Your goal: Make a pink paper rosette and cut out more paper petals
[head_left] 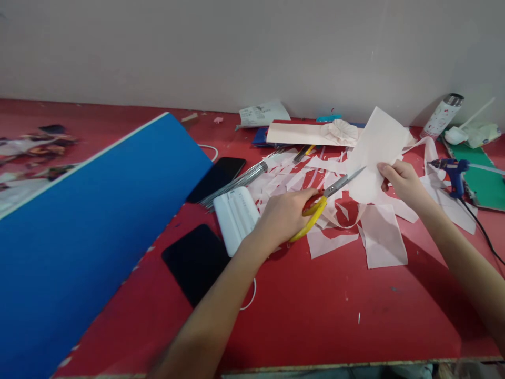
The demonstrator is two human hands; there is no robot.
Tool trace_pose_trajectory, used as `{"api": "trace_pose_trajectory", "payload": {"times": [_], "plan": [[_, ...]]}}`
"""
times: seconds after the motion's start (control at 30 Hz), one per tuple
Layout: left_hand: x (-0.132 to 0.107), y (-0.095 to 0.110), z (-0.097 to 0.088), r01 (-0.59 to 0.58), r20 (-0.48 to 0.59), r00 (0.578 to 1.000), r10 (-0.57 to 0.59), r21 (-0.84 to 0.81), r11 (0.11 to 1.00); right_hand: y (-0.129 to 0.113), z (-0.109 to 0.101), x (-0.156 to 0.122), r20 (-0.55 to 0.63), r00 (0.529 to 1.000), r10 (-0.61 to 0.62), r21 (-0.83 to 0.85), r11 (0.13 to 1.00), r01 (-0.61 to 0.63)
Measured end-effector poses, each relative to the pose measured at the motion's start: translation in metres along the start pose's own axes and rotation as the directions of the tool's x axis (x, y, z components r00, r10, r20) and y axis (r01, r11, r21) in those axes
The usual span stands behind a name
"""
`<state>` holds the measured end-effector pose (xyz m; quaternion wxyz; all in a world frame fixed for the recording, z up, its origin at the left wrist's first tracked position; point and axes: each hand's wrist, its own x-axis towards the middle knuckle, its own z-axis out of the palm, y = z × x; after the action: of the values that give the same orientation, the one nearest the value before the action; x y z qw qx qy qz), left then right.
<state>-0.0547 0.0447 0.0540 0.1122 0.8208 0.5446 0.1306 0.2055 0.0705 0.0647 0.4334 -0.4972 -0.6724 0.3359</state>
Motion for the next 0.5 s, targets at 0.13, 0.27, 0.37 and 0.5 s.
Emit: {"api": "trace_pose_trajectory", "payload": {"times": [0.13, 0.27, 0.37, 0.5], "plan": [[0.0001, -0.0004, 0.0, -0.005, -0.001, 1.0, 0.005, 0.003, 1.0, 0.0005, -0.0001, 0.0008, -0.008, 1.0, 0.019, 0.009, 1.0, -0.019], [0.0004, -0.0006, 0.0, -0.01, -0.001, 1.0, 0.01, -0.005, 1.0, 0.0009, -0.0005, 0.0009, -0.013, 1.0, 0.013, 0.017, 1.0, -0.013], [0.0006, -0.0011, 0.0001, -0.009, 0.001, 1.0, 0.009, 0.0, 1.0, 0.0017, -0.0004, 0.001, -0.014, 1.0, 0.014, 0.033, 0.999, -0.014], [0.0004, -0.0025, 0.0003, -0.016, -0.003, 1.0, 0.016, 0.003, 1.0, 0.0042, -0.0002, 0.0013, -0.018, 1.0, 0.02, 0.064, 0.998, -0.018]]}}
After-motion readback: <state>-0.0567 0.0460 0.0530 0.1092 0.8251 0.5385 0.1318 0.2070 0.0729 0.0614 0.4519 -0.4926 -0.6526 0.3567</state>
